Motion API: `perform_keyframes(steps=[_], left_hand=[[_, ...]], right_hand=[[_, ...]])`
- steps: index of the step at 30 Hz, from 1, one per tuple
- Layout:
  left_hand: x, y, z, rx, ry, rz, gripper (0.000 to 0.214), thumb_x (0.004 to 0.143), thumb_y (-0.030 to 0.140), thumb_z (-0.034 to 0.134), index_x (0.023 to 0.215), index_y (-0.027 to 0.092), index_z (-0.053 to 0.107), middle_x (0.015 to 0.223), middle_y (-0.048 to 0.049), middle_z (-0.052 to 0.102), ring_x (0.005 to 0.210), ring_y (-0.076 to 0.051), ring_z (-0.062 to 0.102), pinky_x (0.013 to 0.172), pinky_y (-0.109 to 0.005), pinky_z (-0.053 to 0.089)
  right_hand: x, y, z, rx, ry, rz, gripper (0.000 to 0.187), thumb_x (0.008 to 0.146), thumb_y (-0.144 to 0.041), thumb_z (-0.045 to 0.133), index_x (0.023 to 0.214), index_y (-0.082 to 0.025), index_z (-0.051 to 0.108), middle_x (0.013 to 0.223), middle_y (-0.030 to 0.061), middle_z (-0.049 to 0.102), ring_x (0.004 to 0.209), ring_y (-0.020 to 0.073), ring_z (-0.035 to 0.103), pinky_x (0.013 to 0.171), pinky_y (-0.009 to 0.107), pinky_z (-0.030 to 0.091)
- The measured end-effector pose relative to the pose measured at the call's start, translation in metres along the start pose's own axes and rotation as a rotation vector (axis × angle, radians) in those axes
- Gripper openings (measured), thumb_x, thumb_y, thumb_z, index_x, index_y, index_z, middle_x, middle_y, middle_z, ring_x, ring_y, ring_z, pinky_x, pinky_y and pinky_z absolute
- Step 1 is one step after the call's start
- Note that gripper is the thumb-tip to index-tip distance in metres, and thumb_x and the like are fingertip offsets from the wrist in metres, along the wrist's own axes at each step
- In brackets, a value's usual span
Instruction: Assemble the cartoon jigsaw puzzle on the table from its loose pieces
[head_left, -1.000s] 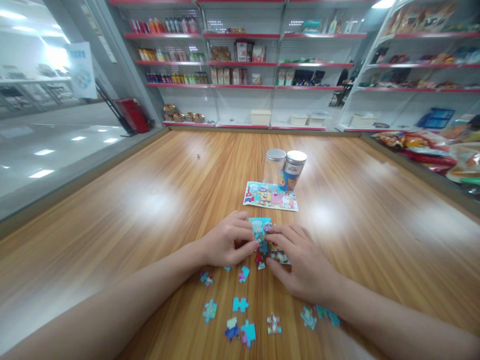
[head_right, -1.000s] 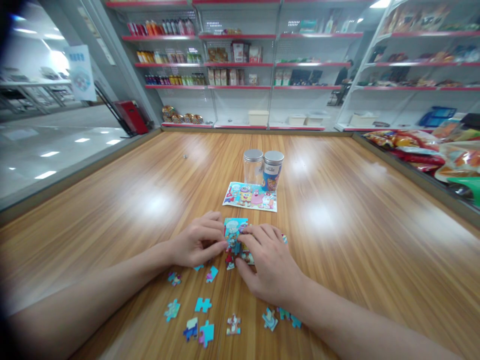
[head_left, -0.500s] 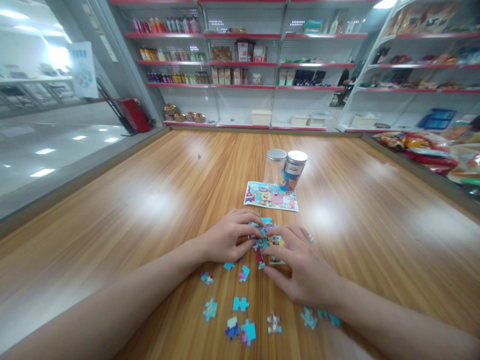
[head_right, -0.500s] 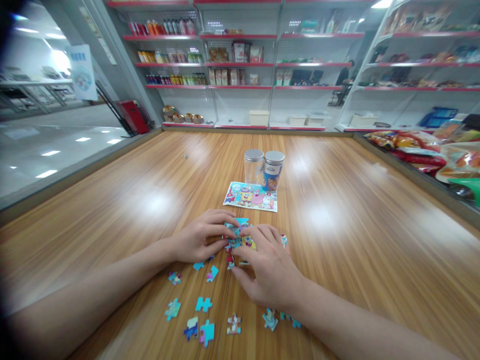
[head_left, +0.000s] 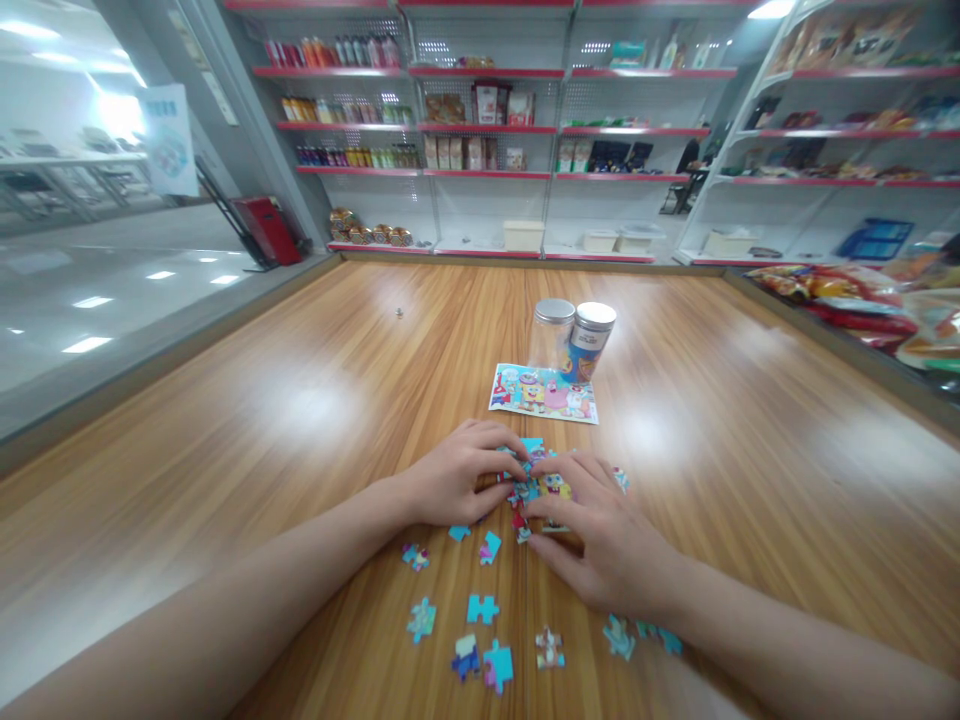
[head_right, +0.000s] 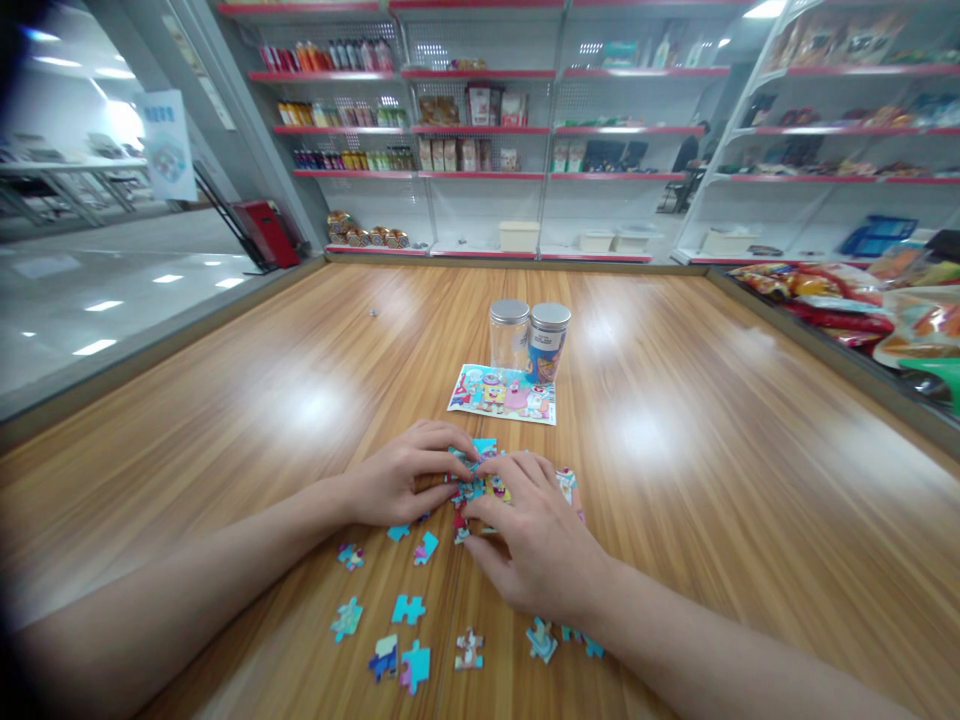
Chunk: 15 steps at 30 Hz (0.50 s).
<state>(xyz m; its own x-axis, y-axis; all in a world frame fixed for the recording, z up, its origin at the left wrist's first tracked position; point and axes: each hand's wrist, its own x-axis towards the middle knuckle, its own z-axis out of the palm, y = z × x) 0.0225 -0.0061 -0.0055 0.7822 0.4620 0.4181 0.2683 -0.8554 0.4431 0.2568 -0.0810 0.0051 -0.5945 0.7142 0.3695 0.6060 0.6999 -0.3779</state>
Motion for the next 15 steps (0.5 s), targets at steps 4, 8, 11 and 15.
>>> perform_keyframes(steps=[4,8,11,15], left_hand=[[-0.0002,0.0007,-0.0004,-0.003,-0.003,-0.002,0.022,0.087,0.015,0.063,0.107,0.020,0.072,0.116,-0.0086,0.068,0.112,-0.025,0.061,0.102,-0.045,0.046],[-0.0004,0.0010,-0.0005,-0.005,-0.010,-0.007,0.022,0.088,0.015,0.062,0.107,0.020,0.072,0.117,-0.0088,0.068,0.112,-0.024,0.061,0.102,-0.044,0.046],[-0.0003,0.0011,-0.0007,-0.005,-0.013,-0.005,0.022,0.088,0.015,0.062,0.107,0.020,0.071,0.116,-0.0088,0.068,0.112,-0.024,0.061,0.102,-0.044,0.046],[-0.0001,0.0016,-0.0014,-0.006,-0.016,-0.003,0.023,0.087,0.014,0.063,0.107,0.020,0.071,0.117,-0.0085,0.067,0.113,-0.024,0.060,0.103,-0.044,0.045]], right_hand=[[-0.0001,-0.0007,-0.0004,0.021,-0.009,0.005,0.010,0.089,-0.023,0.066,0.099,-0.023,0.069,0.123,0.0102,0.061,0.115,0.0296,0.053,0.096,0.049,0.043],[0.0001,-0.0004,0.0007,0.065,-0.020,0.022,0.010,0.086,-0.020,0.069,0.096,-0.022,0.067,0.122,0.0100,0.061,0.116,0.0293,0.053,0.097,0.049,0.043],[0.0001,0.0001,0.0017,0.091,-0.027,0.044,0.012,0.083,-0.018,0.070,0.094,-0.022,0.066,0.123,0.0098,0.060,0.119,0.0293,0.052,0.099,0.049,0.043],[-0.0005,0.0010,0.0025,0.104,-0.019,0.050,0.013,0.082,-0.017,0.070,0.092,-0.022,0.066,0.124,0.0094,0.060,0.121,0.0297,0.051,0.101,0.050,0.042]])
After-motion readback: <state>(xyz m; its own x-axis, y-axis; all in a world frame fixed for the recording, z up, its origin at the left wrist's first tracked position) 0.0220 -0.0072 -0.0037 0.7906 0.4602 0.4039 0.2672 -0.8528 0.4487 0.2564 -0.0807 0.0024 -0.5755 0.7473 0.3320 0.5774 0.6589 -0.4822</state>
